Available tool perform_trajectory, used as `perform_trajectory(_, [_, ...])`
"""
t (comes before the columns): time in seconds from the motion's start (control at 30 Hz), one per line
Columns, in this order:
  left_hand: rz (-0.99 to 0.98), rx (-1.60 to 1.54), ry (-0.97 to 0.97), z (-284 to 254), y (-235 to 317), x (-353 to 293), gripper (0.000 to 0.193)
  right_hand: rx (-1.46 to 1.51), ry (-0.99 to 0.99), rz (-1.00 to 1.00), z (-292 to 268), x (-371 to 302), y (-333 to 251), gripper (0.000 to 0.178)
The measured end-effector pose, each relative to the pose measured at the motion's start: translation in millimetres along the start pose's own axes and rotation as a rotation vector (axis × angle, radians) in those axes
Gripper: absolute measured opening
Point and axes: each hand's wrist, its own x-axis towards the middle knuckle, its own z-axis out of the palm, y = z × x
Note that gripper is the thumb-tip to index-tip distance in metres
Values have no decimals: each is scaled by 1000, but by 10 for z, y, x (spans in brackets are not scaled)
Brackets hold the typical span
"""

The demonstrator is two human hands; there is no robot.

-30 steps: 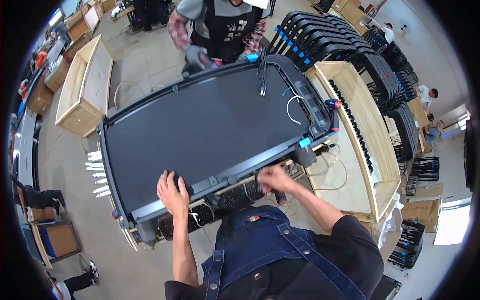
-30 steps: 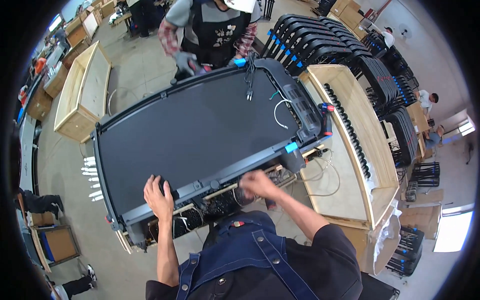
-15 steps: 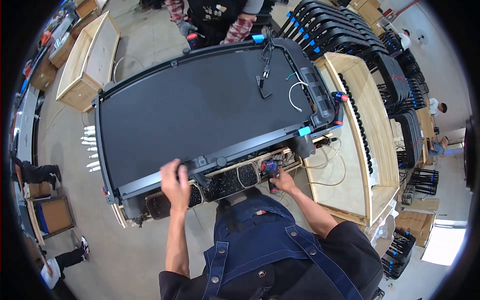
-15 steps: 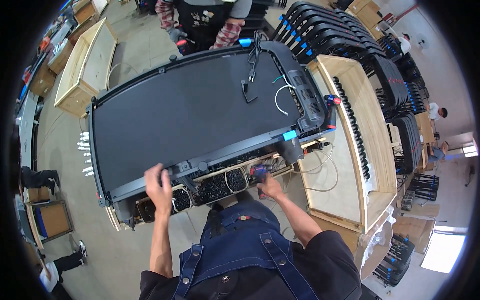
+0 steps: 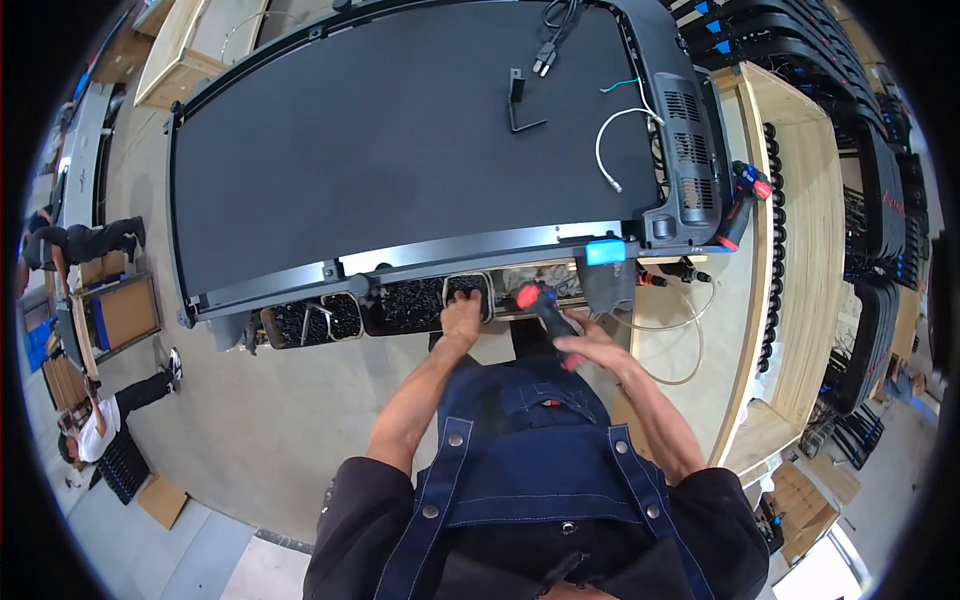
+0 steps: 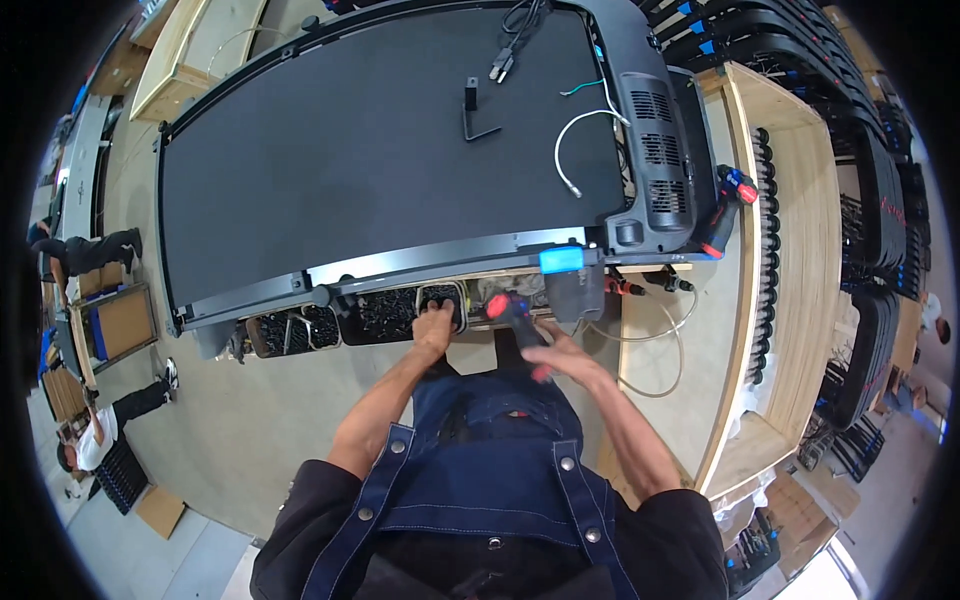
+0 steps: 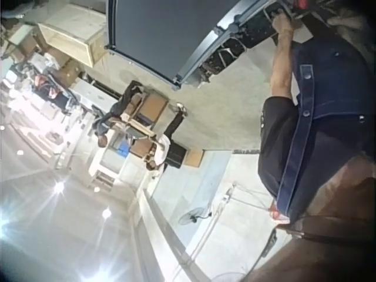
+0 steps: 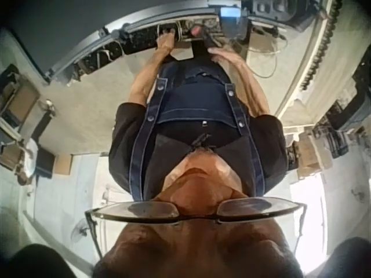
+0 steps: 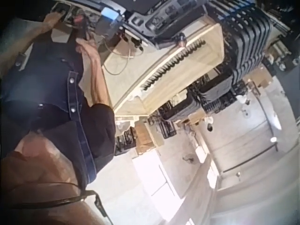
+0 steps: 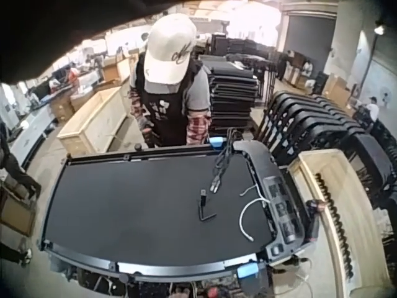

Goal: Assembling components of a treadmill on a factory floor.

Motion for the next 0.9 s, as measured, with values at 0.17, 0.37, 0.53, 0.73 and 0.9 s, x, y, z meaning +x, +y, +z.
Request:
perform_trajectory(0.17, [57, -55, 9, 177, -126, 38, 26, 428, -590, -93, -565, -1364, -746, 98])
perform_trajectory(0.37, [-4, -219, 207, 217, -181, -97, 14, -168, -122, -361, -249, -991, -910, 51])
perform_trajectory(0.53, [-127, -465, 298, 83, -154, -196, 14, -143, -66, -432, -189, -1156, -1050, 46])
perform_trajectory(0.73, [-354, -1728, 86, -660, 300, -677, 21, 0, -1, -553, -209, -1326, -1151, 37])
perform_trajectory(0.9, [-142, -2498, -30, -1436, 971, -1079, 21, 36, 32, -665, -138, -1407, -1362, 34])
